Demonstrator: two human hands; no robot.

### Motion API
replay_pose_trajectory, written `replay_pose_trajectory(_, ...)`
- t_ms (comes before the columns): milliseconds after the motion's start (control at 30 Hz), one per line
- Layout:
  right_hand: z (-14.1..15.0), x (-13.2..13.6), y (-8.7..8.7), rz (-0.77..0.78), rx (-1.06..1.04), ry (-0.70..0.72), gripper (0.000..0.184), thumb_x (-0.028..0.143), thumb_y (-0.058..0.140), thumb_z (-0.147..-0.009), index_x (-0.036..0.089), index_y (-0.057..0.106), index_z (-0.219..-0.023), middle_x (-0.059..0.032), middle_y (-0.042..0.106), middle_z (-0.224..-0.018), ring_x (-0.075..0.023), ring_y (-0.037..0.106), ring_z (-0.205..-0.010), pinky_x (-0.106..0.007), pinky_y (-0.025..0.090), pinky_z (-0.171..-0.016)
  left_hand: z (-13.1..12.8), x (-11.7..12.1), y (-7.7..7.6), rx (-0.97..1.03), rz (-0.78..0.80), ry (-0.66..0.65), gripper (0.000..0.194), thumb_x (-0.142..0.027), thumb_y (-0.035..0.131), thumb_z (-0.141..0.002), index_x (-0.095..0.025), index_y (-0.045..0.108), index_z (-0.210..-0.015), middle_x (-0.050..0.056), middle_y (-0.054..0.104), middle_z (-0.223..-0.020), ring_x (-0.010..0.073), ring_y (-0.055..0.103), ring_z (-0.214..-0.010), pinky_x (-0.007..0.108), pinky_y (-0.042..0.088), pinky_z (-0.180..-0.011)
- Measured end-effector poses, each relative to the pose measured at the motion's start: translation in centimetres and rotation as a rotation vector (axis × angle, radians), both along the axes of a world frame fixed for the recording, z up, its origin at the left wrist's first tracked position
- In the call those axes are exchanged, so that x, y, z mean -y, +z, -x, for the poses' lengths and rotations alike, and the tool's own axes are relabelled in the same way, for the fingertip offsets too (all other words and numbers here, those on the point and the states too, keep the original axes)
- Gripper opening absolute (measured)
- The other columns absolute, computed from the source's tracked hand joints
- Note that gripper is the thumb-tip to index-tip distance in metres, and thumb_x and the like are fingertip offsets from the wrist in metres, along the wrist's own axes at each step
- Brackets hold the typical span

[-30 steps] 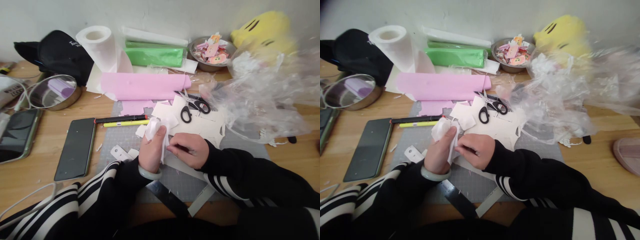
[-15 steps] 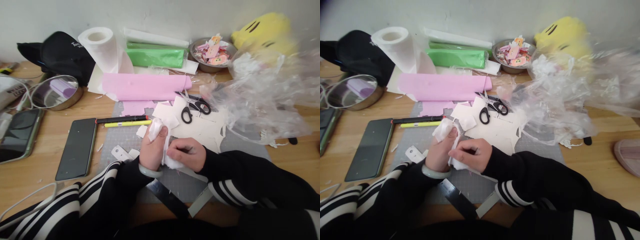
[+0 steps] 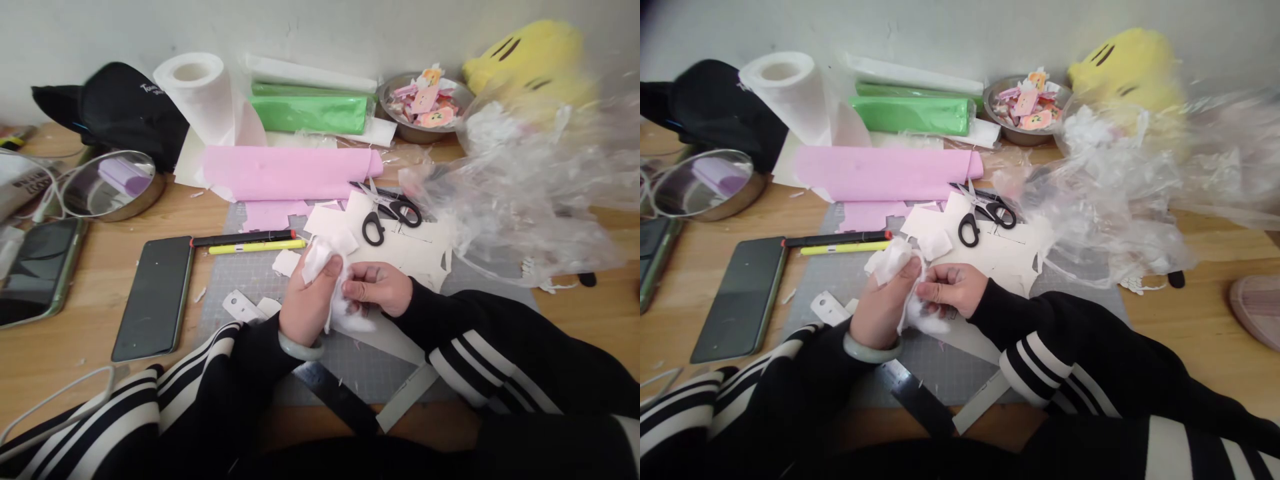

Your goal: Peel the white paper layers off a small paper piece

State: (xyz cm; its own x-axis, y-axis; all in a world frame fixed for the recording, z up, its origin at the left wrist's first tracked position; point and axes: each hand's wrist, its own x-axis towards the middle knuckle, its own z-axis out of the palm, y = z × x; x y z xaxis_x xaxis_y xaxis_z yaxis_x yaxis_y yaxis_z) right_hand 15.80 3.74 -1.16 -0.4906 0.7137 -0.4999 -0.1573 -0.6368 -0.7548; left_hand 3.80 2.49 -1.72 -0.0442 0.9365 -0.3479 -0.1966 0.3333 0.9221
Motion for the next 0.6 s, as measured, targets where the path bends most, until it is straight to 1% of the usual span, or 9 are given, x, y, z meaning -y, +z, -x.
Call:
replay_pose_trajectory(67, -0.2, -0.2, -0.1, 0.01, -0.032, 0.022, 0.045, 0.045, 0.075, -0.043, 0.01, 0.049, -0.055, 0.0044, 0.051, -0.045, -0.0036, 0.048, -0.039, -0.014, 0.035, -0.035, -0.1, 0.0, 0.3, 0.083, 0.069, -0.02, 0.029, -0.036, 0.062, -0.067, -0.016, 0.051, -0.086, -0.004, 0.054, -0.052, 0.0135, 0.056, -0.047, 0.026, 0.046, -0.049)
replay_pose_trajectory(133, -0.4, -0.4, -0.3, 0.02, -0.081, 0.058, 0.044, 0.045, 0.074, -0.046, 0.009, 0.05, -0.055, 0.0037, 0.052, -0.046, -0.0034, 0.048, -0.04, -0.014, 0.035, -0.036, -0.1, 0.0, 0.6, 0.138, 0.101, -0.034, 0.028, -0.036, 0.062, -0.067, -0.016, 0.05, -0.082, -0.004, 0.052, -0.048, 0.0125, 0.053, -0.041, 0.025, 0.045, -0.045)
replay_pose_trajectory(233, -0.7, -0.6, -0.8, 0.035, -0.156, 0.096, 0.043, 0.044, 0.073, -0.049, 0.009, 0.051, -0.055, 0.0028, 0.052, -0.046, -0.0035, 0.048, -0.04, -0.014, 0.034, -0.036, -0.2, -0.1, 0.6, 0.168, 0.106, -0.036, 0.026, -0.036, 0.063, -0.065, -0.015, 0.05, -0.074, -0.004, 0.052, -0.046, 0.0121, 0.053, -0.041, 0.025, 0.045, -0.046)
replay_pose_trajectory(300, -0.8, -0.6, -1.0, 0.058, -0.192, 0.098, 0.042, 0.043, 0.073, -0.05, 0.009, 0.05, -0.056, 0.0026, 0.053, -0.046, -0.0038, 0.049, -0.041, -0.014, 0.034, -0.037, -0.1, -0.1, 0.6, 0.179, 0.11, -0.041, 0.026, -0.036, 0.063, -0.065, -0.015, 0.05, -0.073, -0.003, 0.053, -0.047, 0.0121, 0.053, -0.041, 0.025, 0.046, -0.046)
replay_pose_trajectory(400, -0.7, -0.6, -1.0, 0.117, -0.243, 0.072, 0.04, 0.041, 0.074, -0.052, 0.009, 0.049, -0.055, 0.0034, 0.051, -0.046, -0.0045, 0.05, -0.042, -0.014, 0.033, -0.037, -0.1, -0.1, 0.7, 0.203, 0.138, -0.046, 0.025, -0.035, 0.063, -0.066, -0.015, 0.051, -0.075, -0.002, 0.054, -0.048, 0.0125, 0.054, -0.043, 0.025, 0.046, -0.046)
replay_pose_trajectory(467, -0.7, -0.7, -0.9, 0.169, -0.269, 0.04, 0.039, 0.038, 0.074, -0.052, 0.01, 0.048, -0.055, 0.0039, 0.05, -0.047, -0.0048, 0.05, -0.043, -0.014, 0.033, -0.036, -0.2, -0.1, 0.9, 0.228, 0.161, -0.04, 0.027, -0.035, 0.063, -0.065, -0.016, 0.052, -0.081, -0.002, 0.056, -0.052, 0.0129, 0.055, -0.045, 0.025, 0.046, -0.047)
replay_pose_trajectory(533, -0.6, -0.7, -0.8, 0.225, -0.281, 0.008, 0.036, 0.036, 0.072, -0.057, 0.01, 0.047, -0.056, 0.0039, 0.049, -0.049, -0.0042, 0.048, -0.042, -0.014, 0.031, -0.036, -0.3, 0.0, 1.1, 0.253, 0.174, -0.048, 0.029, -0.035, 0.063, -0.065, -0.016, 0.051, -0.084, -0.002, 0.057, -0.054, 0.0131, 0.056, -0.047, 0.025, 0.047, -0.048)
replay_pose_trajectory(600, -0.5, -0.7, -0.7, 0.268, -0.281, -0.038, 0.033, 0.034, 0.068, -0.063, 0.01, 0.046, -0.058, 0.0042, 0.048, -0.049, -0.0034, 0.046, -0.041, -0.014, 0.031, -0.035, -0.4, 0.0, 1.2, 0.265, 0.17, -0.059, 0.028, -0.035, 0.063, -0.065, -0.015, 0.052, -0.082, -0.001, 0.058, -0.055, 0.0134, 0.057, -0.049, 0.026, 0.047, -0.048)
